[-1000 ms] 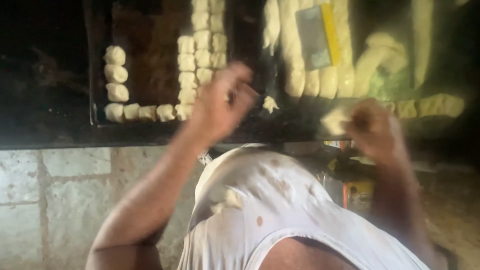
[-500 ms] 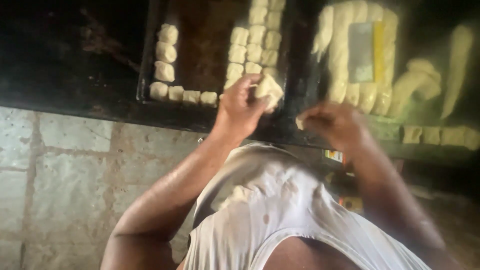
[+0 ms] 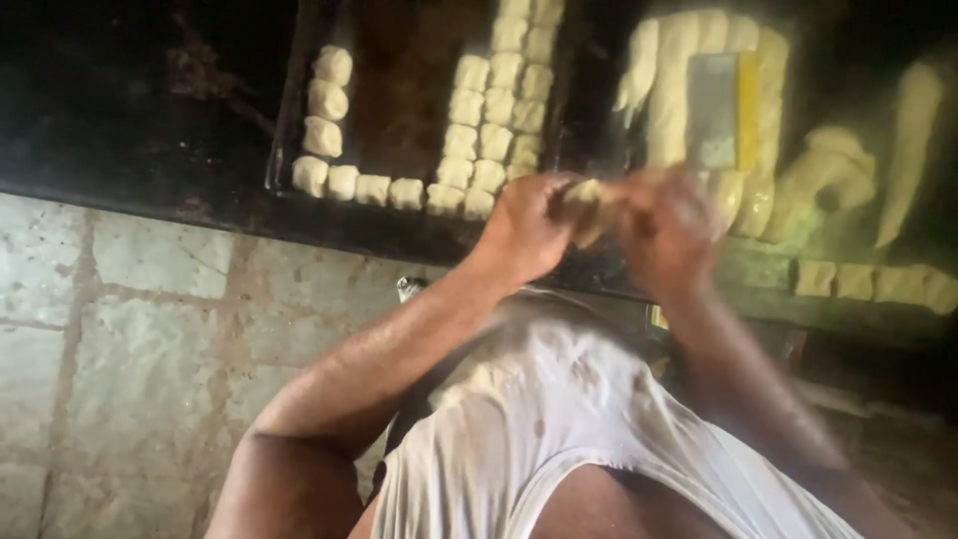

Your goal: Manually shaping small pieces of dough into uniform buns and placing them on a baking tray.

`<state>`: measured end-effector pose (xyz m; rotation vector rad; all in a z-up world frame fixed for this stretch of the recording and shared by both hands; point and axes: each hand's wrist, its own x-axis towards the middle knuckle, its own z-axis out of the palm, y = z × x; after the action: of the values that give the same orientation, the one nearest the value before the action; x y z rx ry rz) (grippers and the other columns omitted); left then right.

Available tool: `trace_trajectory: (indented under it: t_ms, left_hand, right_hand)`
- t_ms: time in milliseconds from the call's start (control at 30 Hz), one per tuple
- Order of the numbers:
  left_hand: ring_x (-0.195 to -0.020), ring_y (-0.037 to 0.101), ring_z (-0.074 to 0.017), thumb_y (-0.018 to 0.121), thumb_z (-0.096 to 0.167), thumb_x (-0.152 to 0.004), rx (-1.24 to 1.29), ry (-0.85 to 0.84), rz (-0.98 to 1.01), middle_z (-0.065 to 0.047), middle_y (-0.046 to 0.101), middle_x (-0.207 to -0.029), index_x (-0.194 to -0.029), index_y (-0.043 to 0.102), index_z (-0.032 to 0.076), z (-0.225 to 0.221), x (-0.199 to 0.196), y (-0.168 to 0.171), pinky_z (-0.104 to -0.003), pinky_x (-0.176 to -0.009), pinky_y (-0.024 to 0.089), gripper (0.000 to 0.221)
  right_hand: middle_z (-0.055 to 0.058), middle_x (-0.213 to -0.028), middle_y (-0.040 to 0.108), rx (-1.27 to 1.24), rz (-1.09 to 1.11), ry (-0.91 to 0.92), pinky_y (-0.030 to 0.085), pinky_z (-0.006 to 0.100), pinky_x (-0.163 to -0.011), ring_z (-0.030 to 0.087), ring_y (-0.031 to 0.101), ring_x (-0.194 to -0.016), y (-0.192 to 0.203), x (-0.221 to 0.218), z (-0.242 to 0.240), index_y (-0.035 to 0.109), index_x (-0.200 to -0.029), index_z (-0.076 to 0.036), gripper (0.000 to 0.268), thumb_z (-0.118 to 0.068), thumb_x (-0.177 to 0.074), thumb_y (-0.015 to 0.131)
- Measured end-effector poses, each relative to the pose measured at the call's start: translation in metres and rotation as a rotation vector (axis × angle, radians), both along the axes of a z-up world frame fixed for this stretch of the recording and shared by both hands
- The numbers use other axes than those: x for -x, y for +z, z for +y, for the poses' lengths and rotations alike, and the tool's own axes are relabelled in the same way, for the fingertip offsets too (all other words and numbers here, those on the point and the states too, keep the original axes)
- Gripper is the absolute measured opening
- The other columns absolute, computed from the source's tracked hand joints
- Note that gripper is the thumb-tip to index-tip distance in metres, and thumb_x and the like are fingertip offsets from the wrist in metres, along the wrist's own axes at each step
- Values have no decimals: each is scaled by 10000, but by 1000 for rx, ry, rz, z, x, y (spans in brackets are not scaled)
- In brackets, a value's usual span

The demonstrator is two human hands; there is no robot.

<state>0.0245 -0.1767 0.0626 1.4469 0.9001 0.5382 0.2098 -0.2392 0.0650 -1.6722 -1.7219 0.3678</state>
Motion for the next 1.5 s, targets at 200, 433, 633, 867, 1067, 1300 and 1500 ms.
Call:
trace_trajectory:
  t_ms: [200,433,633,867,1067,1300,1500]
  left_hand:
    - [-819,721,-132,619,109,-998,299,33,-340,-79,772,-958,-1188,716,22,-3,-28,-19,-292,-760,603,230]
    - [-807,679,-105,671,103,-1019,-340,-9,-168,-92,707,-900,-1047,630,18,-28,-49,14,-288,-692,558,98]
    - [-837,624,-83,734,74,-940,-164,-8,-337,-79,691,-954,-960,560,23,-33,-58,16,-282,-737,558,182]
    - [-842,746,-117,637,133,-952,-20,-98,-36,-57,763,-949,-1224,652,35,-36,-62,13,-267,-801,623,289]
    - [-873,733,-144,648,90,-977,455,91,-418,-115,753,-994,-1306,650,-42,-28,-38,0,-295,-794,603,355]
    - [-838,724,-155,613,135,-1015,-81,50,97,-156,796,-1038,-1273,708,-17,-10,4,24,-310,-725,579,314]
    - [-1016,727,-188,719,52,-875,-200,298,-173,-206,731,-1191,-1411,484,-93,16,57,-20,-339,-860,606,603]
  right_hand:
    - [151,-1011,661,-355,-335,167,543,438,-742,354,649,-884,1,-15,-29,713,-992,-71,416,-203,-635,879]
    - [88,-1095,698,-105,-11,9,561,292,-767,192,689,-940,3,-66,-30,748,-1036,-97,152,-88,-921,847]
    - [74,-983,759,496,762,-145,623,268,-769,137,728,-867,28,-83,-17,739,-1033,-68,151,-17,-891,734]
    - [121,-971,756,-147,-134,-29,531,311,-636,156,670,-739,6,-61,-29,740,-996,-45,141,-33,-911,851]
    - [134,-997,676,-437,-265,245,547,415,-793,280,647,-920,-2,-44,-40,731,-1043,-37,345,-139,-757,895]
    - [68,-1153,735,-447,-422,375,511,442,-803,269,683,-932,36,-4,20,767,-1104,-85,234,-17,-901,863]
    - [143,-1138,734,194,-87,321,623,332,-804,254,738,-1001,25,27,64,727,-1120,-69,221,-47,-903,763]
